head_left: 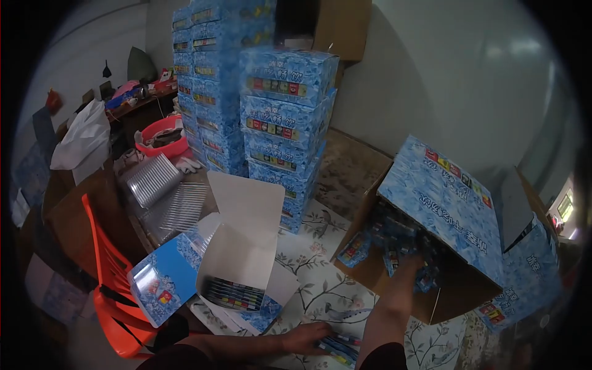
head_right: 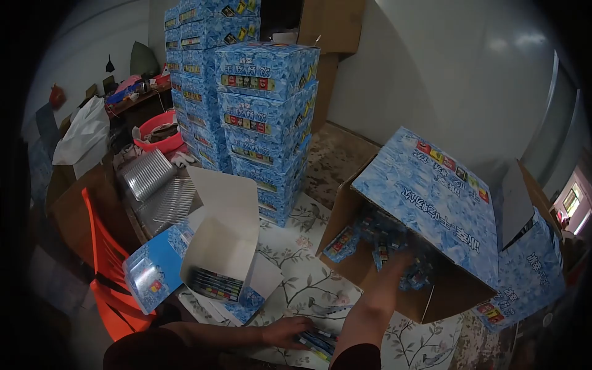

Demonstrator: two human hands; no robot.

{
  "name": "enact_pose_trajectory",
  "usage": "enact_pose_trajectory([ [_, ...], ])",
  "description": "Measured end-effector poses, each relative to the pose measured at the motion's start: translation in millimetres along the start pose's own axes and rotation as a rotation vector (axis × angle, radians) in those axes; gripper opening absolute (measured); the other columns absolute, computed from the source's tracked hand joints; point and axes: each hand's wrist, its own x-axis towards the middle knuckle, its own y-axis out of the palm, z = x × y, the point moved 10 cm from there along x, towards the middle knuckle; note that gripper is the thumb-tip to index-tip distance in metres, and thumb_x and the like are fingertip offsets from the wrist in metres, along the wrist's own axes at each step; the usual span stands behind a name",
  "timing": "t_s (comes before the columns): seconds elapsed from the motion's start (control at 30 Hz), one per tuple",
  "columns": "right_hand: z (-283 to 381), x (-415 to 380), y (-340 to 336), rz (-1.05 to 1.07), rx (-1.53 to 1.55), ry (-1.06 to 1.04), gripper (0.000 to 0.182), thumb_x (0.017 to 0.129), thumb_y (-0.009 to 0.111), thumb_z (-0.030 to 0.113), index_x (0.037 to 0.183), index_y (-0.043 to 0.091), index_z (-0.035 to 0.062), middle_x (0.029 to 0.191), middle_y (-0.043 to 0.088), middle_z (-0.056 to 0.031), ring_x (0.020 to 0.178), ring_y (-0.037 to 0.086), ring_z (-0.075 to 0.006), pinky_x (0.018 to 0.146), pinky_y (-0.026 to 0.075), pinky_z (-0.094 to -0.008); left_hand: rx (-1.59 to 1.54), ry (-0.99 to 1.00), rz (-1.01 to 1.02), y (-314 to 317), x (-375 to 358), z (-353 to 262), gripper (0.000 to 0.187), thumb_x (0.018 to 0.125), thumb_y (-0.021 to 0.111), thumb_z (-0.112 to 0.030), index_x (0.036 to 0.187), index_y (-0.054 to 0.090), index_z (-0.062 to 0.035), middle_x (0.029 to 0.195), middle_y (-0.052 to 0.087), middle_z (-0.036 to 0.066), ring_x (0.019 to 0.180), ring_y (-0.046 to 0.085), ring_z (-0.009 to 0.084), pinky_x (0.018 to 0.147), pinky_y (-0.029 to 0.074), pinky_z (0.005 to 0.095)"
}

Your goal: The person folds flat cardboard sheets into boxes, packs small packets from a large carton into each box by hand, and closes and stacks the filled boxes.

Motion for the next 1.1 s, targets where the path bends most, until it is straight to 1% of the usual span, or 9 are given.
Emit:
enact_pose_trajectory([
  [0.2,15.1,4.9,-17.5,0.015,-0.203,-0.094,0.029,0.086,0.050,0.012,0.112,0.058,0.0015,0.114,0.058,-0.0086,0.099,0.057,-0.0225,0.086,0.047,-0.0303,-0.047,0.002,-0.016,-1.0,0.1,0.8,0.046,0.072,0.071,-0.025,0.109,0.051,-0.0062,0.106,0.051,0.012,0.099,0.054,0.0292,0.081,0.046,0.0346],
  [0.27,23.9,1.8,-30.0,0.175,-0.092,-0.133,0.046,0.084,0.052,0.034,0.118,0.052,0.0026,0.117,0.056,-0.0107,0.102,0.056,-0.0287,0.087,0.047,-0.0422,-0.055,0.005,-0.019,-2.9,0.6,1.9,0.048,0.071,0.072,-0.025,0.111,0.051,-0.0074,0.106,0.052,0.012,0.100,0.054,0.0296,0.081,0.046,0.0355],
  [0.33,17.1,-53.1,-44.4,0.061,-0.010,0.126,0.032,0.084,0.057,0.018,0.112,0.055,0.0014,0.110,0.059,-0.0099,0.098,0.057,-0.0232,0.085,0.048,-0.0371,-0.050,-0.006,-0.016,-1.8,-1.4,1.4,0.050,0.070,0.074,-0.024,0.112,0.051,-0.0090,0.107,0.052,0.012,0.100,0.054,0.0304,0.081,0.046,0.0363],
  [0.47,23.5,-90.0,-106.9,0.345,-0.162,0.080,0.044,0.080,0.065,0.020,0.118,0.049,0.0053,0.113,0.056,-0.0094,0.099,0.057,-0.0259,0.078,0.051,-0.0388,0.046,0.017,-0.044,-10.0,3.6,-8.2,0.048,0.068,0.076,-0.025,0.107,0.055,-0.0084,0.105,0.053,0.014,0.099,0.054,0.0314,0.080,0.047,0.0361],
  [0.67,81.6,-233.3,-152.3,0.207,-0.803,0.211,0.047,0.076,0.070,0.034,0.108,0.054,0.0031,0.095,0.061,-0.0100,0.084,0.063,-0.0181,0.058,0.053,-0.0273,0.002,0.021,-0.055,-8.4,2.8,-3.1,0.047,0.064,0.078,-0.021,0.103,0.055,-0.0066,0.102,0.054,0.012,0.094,0.056,0.0315,0.078,0.048,0.0366],
  [0.8,107.0,-266.6,-158.7,0.336,-1.598,0.334,0.051,0.078,0.062,0.052,0.084,0.060,0.0009,0.059,0.059,-0.0099,0.053,0.061,-0.0193,0.046,0.046,-0.0277,-0.045,0.020,0.000,-10.6,-8.7,-9.6,0.046,0.062,0.078,-0.018,0.101,0.056,-0.0087,0.102,0.054,0.013,0.092,0.057,0.0315,0.077,0.048,0.0361],
  [0.87,148.3,-278.1,-107.3,0.439,-2.114,-0.480,0.049,0.077,0.064,0.049,0.079,0.060,-0.0003,0.059,0.060,-0.0122,0.055,0.062,-0.0233,0.049,0.048,-0.0316,-0.042,0.029,0.005,-14.3,-16.9,-13.4,0.045,0.063,0.078,-0.017,0.101,0.057,-0.0091,0.102,0.055,0.012,0.092,0.057,0.0307,0.077,0.048,0.0360],
  [1.0,130.5,-290.2,-56.8,0.776,-1.675,-0.717,0.055,0.075,0.068,0.043,0.111,0.055,0.0029,0.103,0.060,-0.0169,0.085,0.063,-0.0277,0.072,0.049,-0.0364,-0.080,0.017,0.088,-10.3,-27.7,-19.6,0.046,0.064,0.077,-0.017,0.104,0.056,-0.0093,0.103,0.055,0.012,0.093,0.058,0.0305,0.077,0.048,0.0358],
  [1.1,83.7,-286.9,-65.3,0.913,-1.963,-0.670,0.064,0.074,0.069,0.039,0.122,0.048,0.0027,0.127,0.046,-0.0176,0.115,0.047,-0.0323,0.091,0.039,-0.0433,-0.035,-0.037,0.120,-10.5,-27.6,-25.5,0.048,0.065,0.076,-0.017,0.107,0.055,-0.0102,0.104,0.054,0.011,0.093,0.058,0.0305,0.078,0.048,0.0358],
])
